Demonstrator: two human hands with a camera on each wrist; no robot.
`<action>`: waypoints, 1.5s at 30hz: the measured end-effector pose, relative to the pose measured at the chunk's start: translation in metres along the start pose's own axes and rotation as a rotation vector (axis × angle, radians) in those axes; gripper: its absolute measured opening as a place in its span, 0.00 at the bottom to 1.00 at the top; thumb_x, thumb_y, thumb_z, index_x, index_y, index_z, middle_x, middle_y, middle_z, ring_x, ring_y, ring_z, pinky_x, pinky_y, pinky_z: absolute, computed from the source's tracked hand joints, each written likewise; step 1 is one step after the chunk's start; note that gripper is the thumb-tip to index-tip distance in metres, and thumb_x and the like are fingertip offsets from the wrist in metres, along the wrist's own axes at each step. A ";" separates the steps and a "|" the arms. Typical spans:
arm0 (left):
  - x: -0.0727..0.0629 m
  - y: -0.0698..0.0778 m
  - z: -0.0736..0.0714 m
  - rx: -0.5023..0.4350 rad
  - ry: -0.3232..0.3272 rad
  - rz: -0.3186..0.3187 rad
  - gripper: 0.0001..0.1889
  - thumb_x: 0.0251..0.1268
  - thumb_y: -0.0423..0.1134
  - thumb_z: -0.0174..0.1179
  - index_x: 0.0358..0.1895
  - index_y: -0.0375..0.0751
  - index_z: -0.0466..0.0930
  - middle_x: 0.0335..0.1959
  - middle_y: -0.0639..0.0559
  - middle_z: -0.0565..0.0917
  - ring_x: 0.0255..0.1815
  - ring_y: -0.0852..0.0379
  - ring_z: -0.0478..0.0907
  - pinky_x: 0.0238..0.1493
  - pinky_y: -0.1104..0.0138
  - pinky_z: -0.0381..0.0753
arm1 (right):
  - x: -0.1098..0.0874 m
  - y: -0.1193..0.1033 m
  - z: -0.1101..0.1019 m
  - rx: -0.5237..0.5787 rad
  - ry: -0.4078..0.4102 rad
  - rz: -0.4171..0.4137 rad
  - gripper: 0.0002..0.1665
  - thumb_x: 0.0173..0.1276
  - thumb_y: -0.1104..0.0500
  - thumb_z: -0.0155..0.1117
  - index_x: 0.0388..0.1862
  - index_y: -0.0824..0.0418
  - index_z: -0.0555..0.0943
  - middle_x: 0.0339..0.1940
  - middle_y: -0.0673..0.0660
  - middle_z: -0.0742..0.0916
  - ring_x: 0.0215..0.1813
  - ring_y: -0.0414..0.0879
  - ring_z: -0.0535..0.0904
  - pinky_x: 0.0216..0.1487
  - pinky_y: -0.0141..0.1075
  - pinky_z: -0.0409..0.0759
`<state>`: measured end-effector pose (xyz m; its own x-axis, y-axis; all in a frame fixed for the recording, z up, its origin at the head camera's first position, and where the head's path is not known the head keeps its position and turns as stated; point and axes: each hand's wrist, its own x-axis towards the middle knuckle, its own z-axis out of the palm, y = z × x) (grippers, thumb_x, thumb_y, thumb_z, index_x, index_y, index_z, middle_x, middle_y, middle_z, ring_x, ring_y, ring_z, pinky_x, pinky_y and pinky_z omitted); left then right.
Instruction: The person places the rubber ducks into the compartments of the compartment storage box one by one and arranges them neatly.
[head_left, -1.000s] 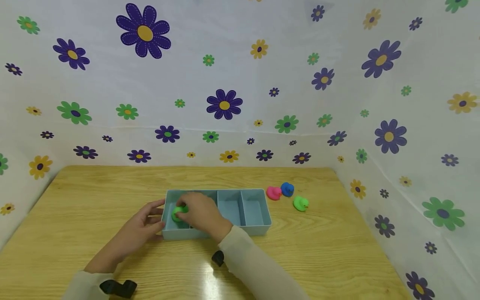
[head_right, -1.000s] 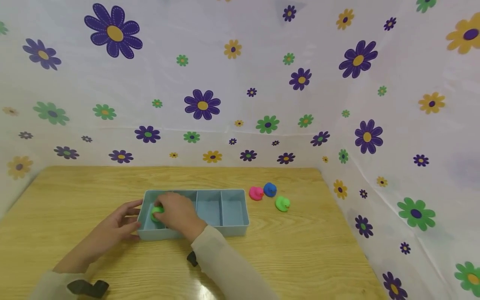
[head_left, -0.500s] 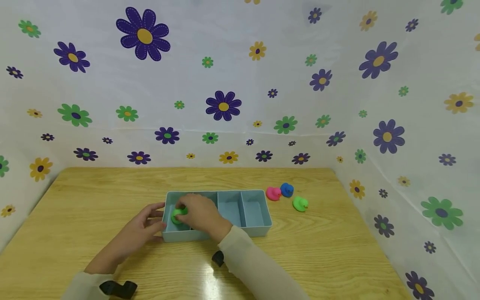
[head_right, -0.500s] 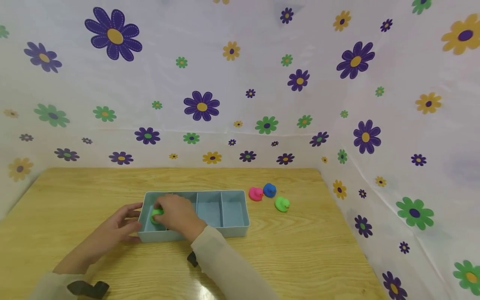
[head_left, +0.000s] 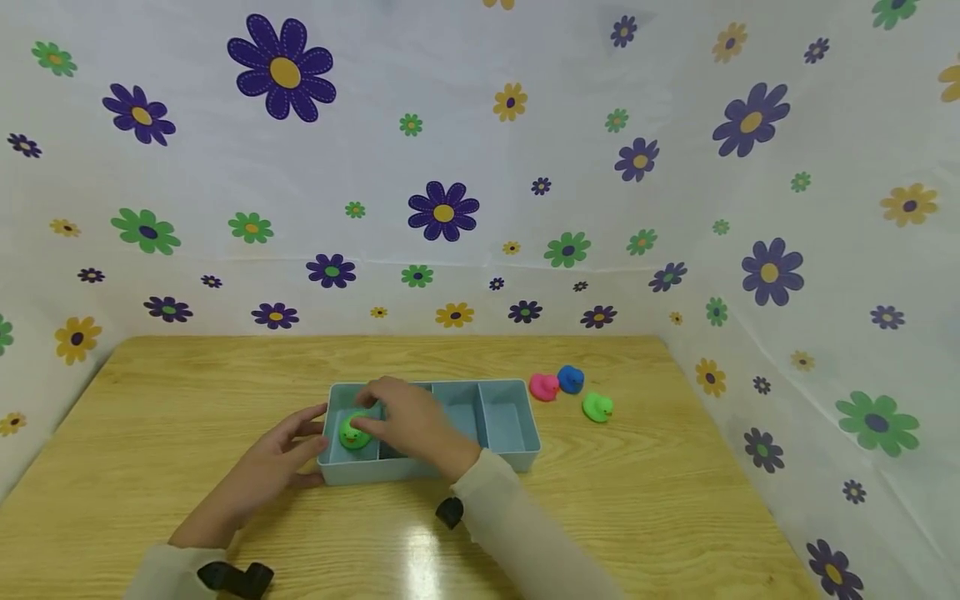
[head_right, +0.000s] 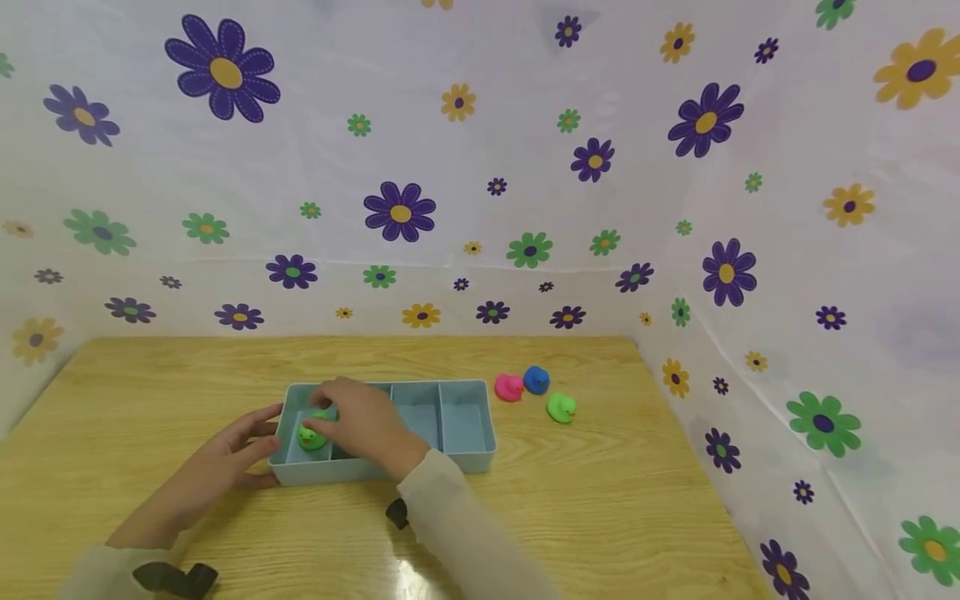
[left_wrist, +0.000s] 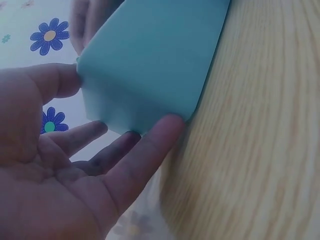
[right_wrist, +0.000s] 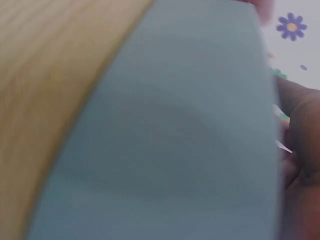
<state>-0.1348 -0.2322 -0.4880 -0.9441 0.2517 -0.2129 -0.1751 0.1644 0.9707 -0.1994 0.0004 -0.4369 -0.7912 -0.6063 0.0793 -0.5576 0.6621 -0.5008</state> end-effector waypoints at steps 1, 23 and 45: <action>0.000 0.000 0.000 0.003 0.003 -0.001 0.36 0.82 0.45 0.54 0.84 0.42 0.49 0.77 0.28 0.58 0.74 0.27 0.63 0.52 0.52 0.89 | -0.003 0.002 -0.006 0.009 0.022 -0.018 0.20 0.75 0.44 0.67 0.59 0.53 0.84 0.53 0.45 0.87 0.47 0.37 0.83 0.48 0.27 0.82; -0.002 -0.004 -0.003 -0.003 0.005 0.005 0.36 0.82 0.44 0.54 0.83 0.38 0.49 0.76 0.28 0.58 0.73 0.28 0.64 0.52 0.52 0.89 | -0.149 0.226 -0.124 0.131 0.330 0.287 0.24 0.77 0.57 0.65 0.66 0.67 0.78 0.61 0.66 0.82 0.56 0.59 0.80 0.58 0.56 0.83; 0.002 0.000 0.002 0.009 0.001 0.004 0.36 0.82 0.44 0.55 0.82 0.37 0.50 0.76 0.29 0.59 0.73 0.28 0.64 0.51 0.53 0.89 | -0.184 0.251 -0.120 0.072 0.218 0.379 0.18 0.74 0.62 0.66 0.60 0.65 0.81 0.48 0.59 0.86 0.46 0.51 0.82 0.48 0.48 0.85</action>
<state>-0.1358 -0.2304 -0.4888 -0.9452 0.2512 -0.2085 -0.1685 0.1716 0.9707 -0.2242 0.3308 -0.4739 -0.9751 -0.2146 0.0551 -0.2054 0.7825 -0.5877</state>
